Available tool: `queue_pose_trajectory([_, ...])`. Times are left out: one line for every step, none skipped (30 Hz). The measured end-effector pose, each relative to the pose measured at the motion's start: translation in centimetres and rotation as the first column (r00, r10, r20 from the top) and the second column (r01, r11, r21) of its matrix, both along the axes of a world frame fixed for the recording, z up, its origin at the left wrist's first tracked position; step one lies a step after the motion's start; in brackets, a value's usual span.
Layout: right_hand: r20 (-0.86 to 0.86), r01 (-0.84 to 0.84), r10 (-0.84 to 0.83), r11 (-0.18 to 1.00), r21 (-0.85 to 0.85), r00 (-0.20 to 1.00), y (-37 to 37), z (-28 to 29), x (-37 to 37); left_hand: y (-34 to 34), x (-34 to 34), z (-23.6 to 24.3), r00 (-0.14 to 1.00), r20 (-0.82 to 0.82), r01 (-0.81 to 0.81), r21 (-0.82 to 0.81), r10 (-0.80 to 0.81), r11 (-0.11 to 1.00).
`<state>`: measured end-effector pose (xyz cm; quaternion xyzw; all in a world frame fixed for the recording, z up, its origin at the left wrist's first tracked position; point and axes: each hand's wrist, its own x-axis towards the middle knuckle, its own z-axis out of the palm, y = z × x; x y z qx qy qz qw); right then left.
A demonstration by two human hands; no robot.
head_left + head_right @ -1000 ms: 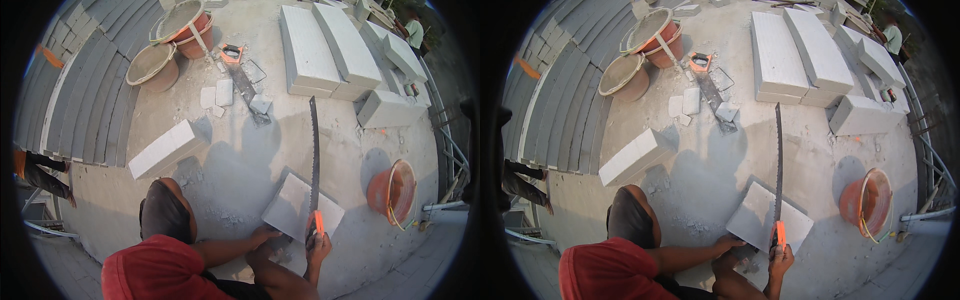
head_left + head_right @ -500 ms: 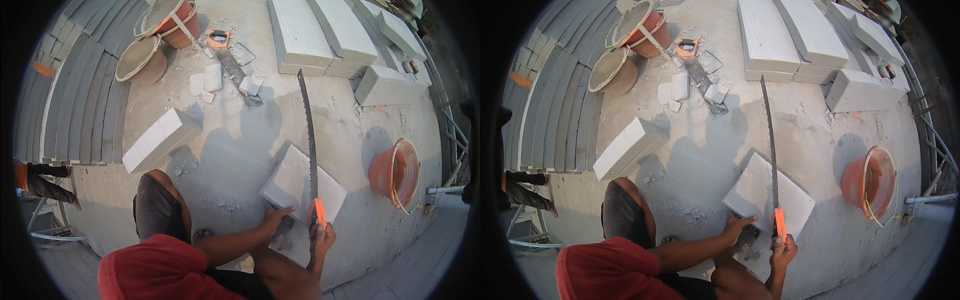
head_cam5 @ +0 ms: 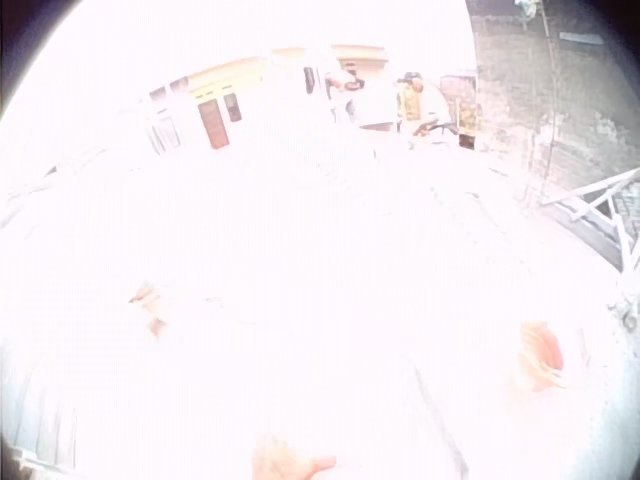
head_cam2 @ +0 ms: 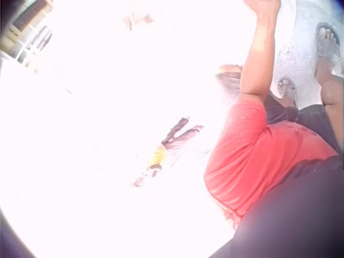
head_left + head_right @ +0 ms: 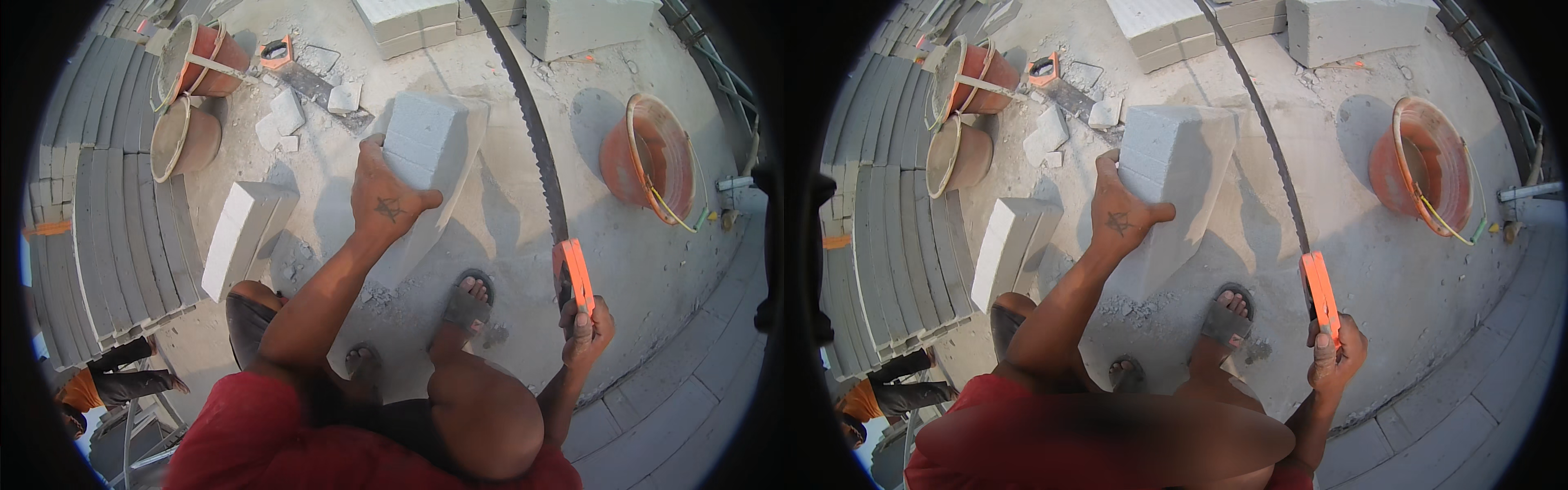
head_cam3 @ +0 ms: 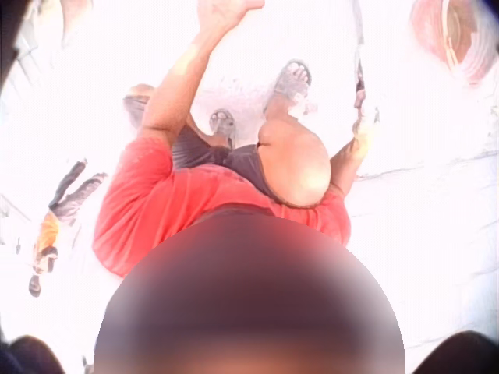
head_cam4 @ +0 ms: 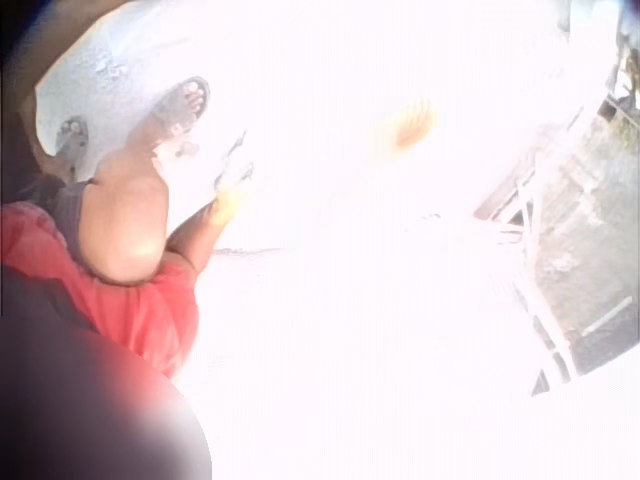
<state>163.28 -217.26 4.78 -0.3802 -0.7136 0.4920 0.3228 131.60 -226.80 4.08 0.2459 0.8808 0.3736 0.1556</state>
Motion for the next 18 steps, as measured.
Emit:
queue_pose_trajectory([-0.032, -0.036, 0.036, 0.999, -0.010, 0.999, 0.1, -0.3, -0.2, -1.0, -1.2, 1.3, 0.989, -0.085, 0.111, -0.109, -0.121, 0.988])
queue_pose_trajectory([-0.060, -0.045, 0.044, 0.999, -0.017, 0.997, 0.2, -0.7, -0.5, -1.8, -2.3, 2.1, 0.937, -0.226, 0.235, -0.162, -0.268, 0.958])
queue_pose_trajectory([-0.080, -0.047, 0.045, 0.998, -0.030, 0.996, 0.2, -1.2, -0.9, -2.7, -3.1, 2.6, 0.911, -0.252, 0.265, -0.253, -0.328, 0.930])
queue_pose_trajectory([-0.097, -0.042, 0.035, 0.996, -0.073, 0.995, 0.1, -1.9, -1.5, -3.5, -3.6, 2.6, 0.871, -0.284, 0.304, -0.333, -0.402, 0.893])
queue_pose_trajectory([-0.119, -0.074, 0.062, 0.992, -0.103, 0.991, -0.1, -2.4, -1.9, -4.3, -3.8, 2.4, 0.864, -0.264, 0.308, -0.398, -0.429, 0.864])
queue_pose_trajectory([-0.070, -0.065, 0.057, 0.992, -0.112, 0.996, -0.3, -3.0, -2.3, -4.7, -4.3, 1.9, 0.849, -0.255, 0.319, -0.452, -0.463, 0.833])
queue_pose_trajectory([-0.041, -0.093, 0.090, 0.992, -0.090, 0.995, -0.6, -3.5, -2.6, -4.8, -4.7, 1.1, 0.838, -0.237, 0.320, -0.516, -0.492, 0.795])
queue_pose_trajectory([-0.050, -0.116, 0.112, 0.989, -0.088, 0.992, -1.0, -3.9, -2.7, -5.1, -5.1, 0.2, 0.848, -0.199, 0.314, -0.557, -0.491, 0.769])
queue_pose_trajectory([0.032, -0.149, 0.153, 0.984, -0.098, 0.988, -1.5, -4.2, -2.7, -5.6, -5.1, -0.5, 0.860, -0.178, 0.301, -0.580, -0.478, 0.757])
queue_pose_trajectory([0.070, -0.170, 0.178, 0.980, -0.104, 0.982, -2.0, -4.4, -2.5, -5.8, -5.3, -1.5, 0.871, -0.175, 0.281, -0.588, -0.459, 0.759])
queue_pose_trajectory([0.117, -0.192, 0.209, 0.971, -0.141, 0.971, -2.6, -4.6, -2.2, -6.1, -5.4, -2.2, 0.897, -0.140, 0.254, -0.615, -0.420, 0.746])
queue_pose_trajectory([0.114, -0.207, 0.234, 0.956, -0.207, 0.966, -3.2, -4.7, -1.7, -6.6, -5.5, -2.7, 0.891, -0.148, 0.251, -0.626, -0.429, 0.738])
queue_pose_trajectory([0.114, -0.216, 0.238, 0.960, -0.178, 0.965, -3.6, -4.8, -1.4, -6.8, -5.6, -3.4, 0.873, -0.191, 0.251, -0.612, -0.448, 0.750])
queue_pose_trajectory([0.128, -0.248, 0.274, 0.951, -0.184, 0.953, -4.2, -4.8, -1.0, -7.2, -5.6, -3.7, 0.869, -0.211, 0.235, -0.620, -0.448, 0.749])
queue_pose_trajectory([0.111, -0.269, 0.289, 0.949, -0.166, 0.951, -4.6, -4.8, -0.7, -7.3, -5.7, -4.0, 0.861, -0.244, 0.213, -0.622, -0.446, 0.753])
queue_pose_trajectory([0.094, -0.259, 0.278, 0.950, -0.174, 0.956, -5.0, -4.7, -0.6, -7.4, -5.9, -4.2, 0.856, -0.268, 0.215, -0.594, -0.443, 0.775])
queue_pose_trajectory([0.115, -0.222, 0.263, 0.933, -0.283, 0.958, -5.2, -4.7, -0.7, -7.4, -6.0, -4.3, 0.858, -0.267, 0.214, -0.591, -0.439, 0.778])
queue_pose_trajectory([0.098, -0.165, 0.214, 0.917, -0.363, 0.972, -5.3, -4.6, -0.9, -7.3, -6.1, -4.4, 0.852, -0.280, 0.220, -0.574, -0.441, 0.789])
